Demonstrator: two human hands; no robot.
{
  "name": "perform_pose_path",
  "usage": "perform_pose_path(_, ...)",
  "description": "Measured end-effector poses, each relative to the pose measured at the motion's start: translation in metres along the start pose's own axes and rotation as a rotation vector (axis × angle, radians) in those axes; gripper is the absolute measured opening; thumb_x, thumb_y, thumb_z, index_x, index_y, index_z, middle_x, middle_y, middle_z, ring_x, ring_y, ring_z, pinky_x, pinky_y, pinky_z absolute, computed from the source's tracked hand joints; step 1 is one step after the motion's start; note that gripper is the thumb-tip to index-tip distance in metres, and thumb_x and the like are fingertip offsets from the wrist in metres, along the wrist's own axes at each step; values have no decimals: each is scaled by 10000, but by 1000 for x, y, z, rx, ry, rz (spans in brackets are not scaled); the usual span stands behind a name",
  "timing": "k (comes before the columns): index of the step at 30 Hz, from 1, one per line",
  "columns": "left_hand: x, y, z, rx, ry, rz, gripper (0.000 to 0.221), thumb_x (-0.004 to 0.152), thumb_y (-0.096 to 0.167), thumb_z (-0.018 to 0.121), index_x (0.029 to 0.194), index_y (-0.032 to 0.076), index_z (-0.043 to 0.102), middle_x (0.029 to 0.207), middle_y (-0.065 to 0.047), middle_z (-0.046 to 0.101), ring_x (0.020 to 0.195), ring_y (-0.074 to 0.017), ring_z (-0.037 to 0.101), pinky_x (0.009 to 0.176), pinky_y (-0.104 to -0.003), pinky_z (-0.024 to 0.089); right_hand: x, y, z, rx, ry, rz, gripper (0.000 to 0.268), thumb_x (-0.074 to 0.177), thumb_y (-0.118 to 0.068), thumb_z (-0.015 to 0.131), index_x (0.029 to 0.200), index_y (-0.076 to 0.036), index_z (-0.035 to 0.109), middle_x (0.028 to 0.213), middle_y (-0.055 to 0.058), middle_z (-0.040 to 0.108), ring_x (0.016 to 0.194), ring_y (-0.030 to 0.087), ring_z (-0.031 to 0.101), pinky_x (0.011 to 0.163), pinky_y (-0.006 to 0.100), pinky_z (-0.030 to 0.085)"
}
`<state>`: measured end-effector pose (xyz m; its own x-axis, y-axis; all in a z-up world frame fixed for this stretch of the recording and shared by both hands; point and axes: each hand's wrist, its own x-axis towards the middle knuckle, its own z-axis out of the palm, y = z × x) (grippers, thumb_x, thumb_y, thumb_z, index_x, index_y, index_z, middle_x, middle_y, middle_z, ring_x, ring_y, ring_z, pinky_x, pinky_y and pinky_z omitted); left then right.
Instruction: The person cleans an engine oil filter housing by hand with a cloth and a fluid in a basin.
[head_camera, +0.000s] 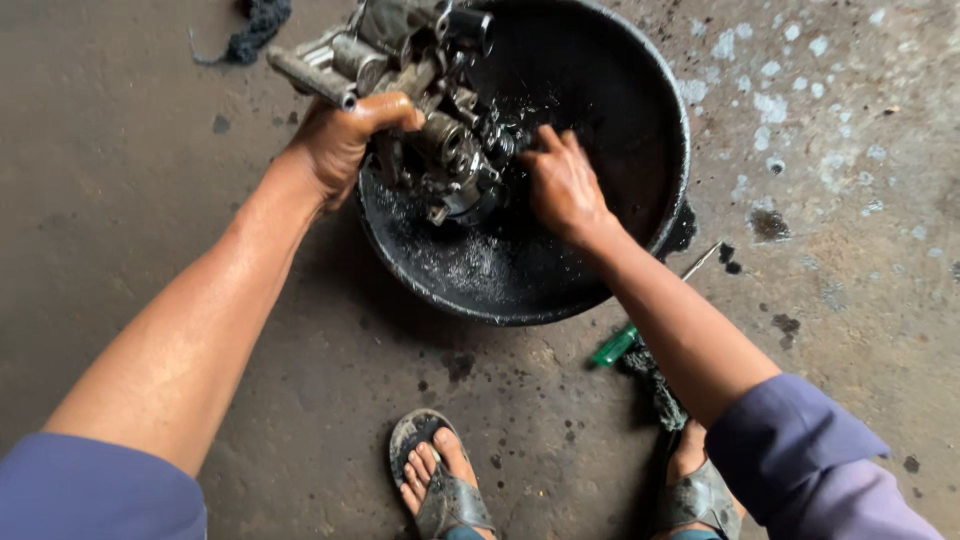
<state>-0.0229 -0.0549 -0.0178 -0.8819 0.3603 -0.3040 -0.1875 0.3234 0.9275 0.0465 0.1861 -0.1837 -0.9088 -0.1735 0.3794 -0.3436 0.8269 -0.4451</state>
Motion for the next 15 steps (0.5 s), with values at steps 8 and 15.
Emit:
perform_pose_path(8, 3, -8, -4, -53, 12, 41, 140, 795, 254, 730, 802, 115, 715, 850, 0, 718, 884, -146, 649, 955, -349, 467, -6, -1, -23, 491, -171, 575, 204, 938, -138, 667, 1134, -113, 718, 1206, 122, 689, 1072, 280, 729, 943, 390, 601)
perform_pose_path(15, -2, 7, -3, -179, 48, -168, 260, 650, 191, 696, 892, 202, 791, 940, 45, 768, 955, -94, 655, 967, -305, 442, -12, 8, 12, -84, -171, 140, 417, 783, -58, 749, 1186, -90, 649, 1164, 231, 636, 976, 411, 654, 758, 468, 569)
